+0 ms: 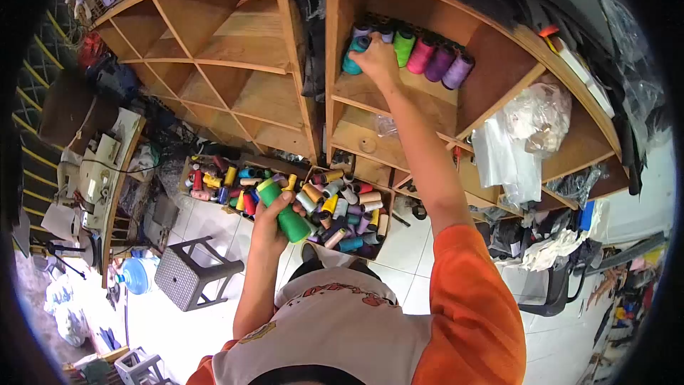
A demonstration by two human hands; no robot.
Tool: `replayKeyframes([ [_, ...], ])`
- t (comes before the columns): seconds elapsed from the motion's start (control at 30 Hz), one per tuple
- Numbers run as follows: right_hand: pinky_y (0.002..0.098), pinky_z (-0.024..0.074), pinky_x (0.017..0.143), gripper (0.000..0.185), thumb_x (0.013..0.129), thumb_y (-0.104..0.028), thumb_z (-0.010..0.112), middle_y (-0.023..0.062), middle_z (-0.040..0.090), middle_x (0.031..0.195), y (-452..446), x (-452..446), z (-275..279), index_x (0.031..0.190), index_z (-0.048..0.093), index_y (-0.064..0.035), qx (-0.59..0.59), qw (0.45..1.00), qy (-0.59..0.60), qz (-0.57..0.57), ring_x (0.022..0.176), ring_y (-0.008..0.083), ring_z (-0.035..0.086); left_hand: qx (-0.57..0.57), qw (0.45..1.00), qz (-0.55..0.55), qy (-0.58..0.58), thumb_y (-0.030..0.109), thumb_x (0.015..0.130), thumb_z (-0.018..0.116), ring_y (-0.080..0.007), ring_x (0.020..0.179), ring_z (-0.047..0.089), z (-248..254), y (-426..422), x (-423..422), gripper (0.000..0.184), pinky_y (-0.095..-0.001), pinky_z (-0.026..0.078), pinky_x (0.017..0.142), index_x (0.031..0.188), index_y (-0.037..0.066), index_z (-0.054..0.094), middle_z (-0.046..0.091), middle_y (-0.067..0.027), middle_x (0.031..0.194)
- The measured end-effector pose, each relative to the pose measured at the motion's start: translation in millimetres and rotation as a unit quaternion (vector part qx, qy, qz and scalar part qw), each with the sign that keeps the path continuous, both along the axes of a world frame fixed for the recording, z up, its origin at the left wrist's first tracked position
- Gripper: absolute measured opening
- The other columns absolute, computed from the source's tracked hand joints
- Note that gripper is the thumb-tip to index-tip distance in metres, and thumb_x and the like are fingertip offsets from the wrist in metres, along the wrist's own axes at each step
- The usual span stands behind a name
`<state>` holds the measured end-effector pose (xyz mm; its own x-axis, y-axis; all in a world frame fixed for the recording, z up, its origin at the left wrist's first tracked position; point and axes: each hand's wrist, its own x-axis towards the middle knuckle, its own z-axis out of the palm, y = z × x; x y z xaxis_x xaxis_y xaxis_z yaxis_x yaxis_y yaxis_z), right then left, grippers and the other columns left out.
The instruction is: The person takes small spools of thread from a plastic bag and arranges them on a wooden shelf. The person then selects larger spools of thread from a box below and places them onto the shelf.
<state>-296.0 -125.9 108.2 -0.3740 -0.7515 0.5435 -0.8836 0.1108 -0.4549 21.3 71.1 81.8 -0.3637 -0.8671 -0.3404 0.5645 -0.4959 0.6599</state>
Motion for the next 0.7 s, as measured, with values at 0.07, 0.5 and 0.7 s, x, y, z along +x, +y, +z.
replayKeyframes([
  [0.07, 0.0433, 0.051, 0.076, 0.061, 0.062, -0.039, 0.07, 0.0284, 0.063, 0.089, -18, -6, -2, 0.106, 0.057, 0.0014, 0.034, 0.999, 0.008, -0.008, 0.084, 0.0401, 0.063, -0.004, 1.0, 0.003, -0.009, 0.01, 0.078, 0.069, -0.0144, 0.068, 0.055, 0, -1, 4, 0.031, -0.0312, 0.051, 0.059, 0.103, 0.004, 0.051, 0.056, -0.0051, 0.082],
  [0.5, 0.0352, 0.0516, 0.071, 0.057, 0.069, -0.037, 0.074, 0.0165, 0.067, 0.089, 5, -7, -20, 0.106, 0.057, 0.0019, -0.029, 0.996, -0.06, 0.062, 0.078, 0.0287, 0.066, -0.016, 0.99, -0.05, 0.13, 0.037, 0.087, 0.054, -0.023, 0.073, 0.058, 0, -21, 14, 0.041, -0.0358, 0.048, 0.069, 0.111, 0.003, 0.052, 0.058, -0.0109, 0.086],
  [0.7, 0.0271, 0.0487, 0.074, 0.048, 0.079, -0.026, 0.069, 0.0071, 0.065, 0.098, 83, 40, -8, 0.115, 0.055, 0.0012, 0.11, 0.932, -0.283, 0.201, 0.085, 0.0157, 0.062, -0.03, 0.989, -0.068, 0.125, 0.039, 0.085, 0.054, -0.0253, 0.084, 0.059, 10, -22, 7, 0.045, -0.0392, 0.048, 0.074, 0.111, 0.002, 0.052, 0.06, -0.0155, 0.102],
])
